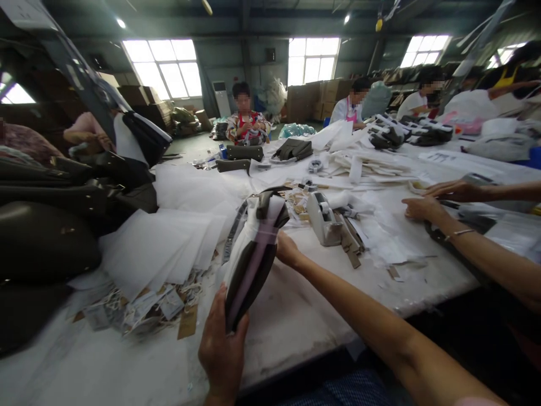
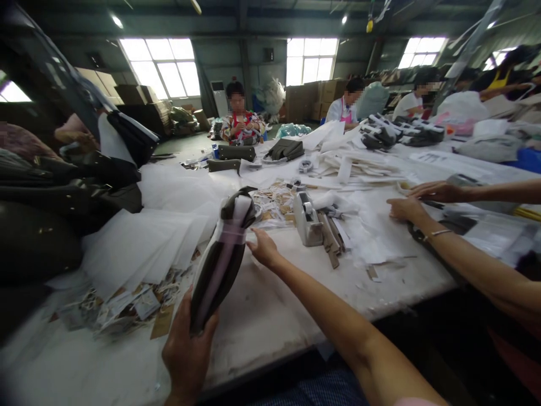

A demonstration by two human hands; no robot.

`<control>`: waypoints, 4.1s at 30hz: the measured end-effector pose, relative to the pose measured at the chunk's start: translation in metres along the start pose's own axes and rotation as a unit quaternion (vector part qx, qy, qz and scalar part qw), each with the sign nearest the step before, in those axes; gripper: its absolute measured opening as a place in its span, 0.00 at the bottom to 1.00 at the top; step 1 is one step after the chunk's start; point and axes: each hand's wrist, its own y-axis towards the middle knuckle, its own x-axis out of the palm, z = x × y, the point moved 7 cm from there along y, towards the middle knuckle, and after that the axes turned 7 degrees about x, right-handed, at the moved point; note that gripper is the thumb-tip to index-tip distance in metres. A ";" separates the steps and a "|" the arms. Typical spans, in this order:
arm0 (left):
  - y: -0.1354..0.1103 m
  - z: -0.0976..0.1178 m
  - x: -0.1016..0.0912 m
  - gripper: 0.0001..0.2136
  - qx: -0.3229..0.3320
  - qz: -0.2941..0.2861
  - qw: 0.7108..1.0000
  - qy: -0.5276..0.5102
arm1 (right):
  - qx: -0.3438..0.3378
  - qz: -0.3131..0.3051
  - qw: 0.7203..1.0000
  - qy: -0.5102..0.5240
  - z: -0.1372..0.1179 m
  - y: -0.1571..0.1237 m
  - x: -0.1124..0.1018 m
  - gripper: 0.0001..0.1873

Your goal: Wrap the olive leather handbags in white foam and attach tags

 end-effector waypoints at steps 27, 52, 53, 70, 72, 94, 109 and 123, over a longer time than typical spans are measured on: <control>0.033 0.026 0.003 0.31 0.157 -0.046 0.986 0.041 | -0.152 -0.106 0.981 -0.051 -0.018 -0.189 -0.001 0.32; -0.051 0.113 0.011 0.19 0.364 -0.050 0.929 0.034 | 0.086 -0.098 0.991 -0.023 -0.002 -0.036 -0.037 0.12; -0.051 0.113 0.011 0.19 0.362 -0.044 0.931 0.032 | 0.110 -0.107 0.988 -0.033 0.000 -0.024 -0.025 0.13; -0.048 0.111 0.013 0.18 0.324 -0.046 0.945 0.016 | 0.213 -0.222 0.895 0.322 0.009 0.002 0.015 0.16; -0.048 0.110 0.015 0.18 0.319 -0.065 0.945 0.018 | 0.188 -0.214 0.886 0.366 -0.003 -0.002 0.005 0.19; -0.050 0.089 0.009 0.11 0.219 -0.081 0.966 -0.108 | -0.314 -0.054 0.931 0.179 -0.042 -0.206 -0.069 0.15; -0.050 0.085 0.014 0.22 0.191 -0.134 0.965 -0.118 | -0.377 0.009 0.920 0.105 -0.052 -0.245 -0.061 0.12; -0.054 0.094 0.014 0.21 0.224 -0.109 0.965 -0.080 | -0.309 0.028 0.951 -0.004 -0.045 -0.232 -0.073 0.21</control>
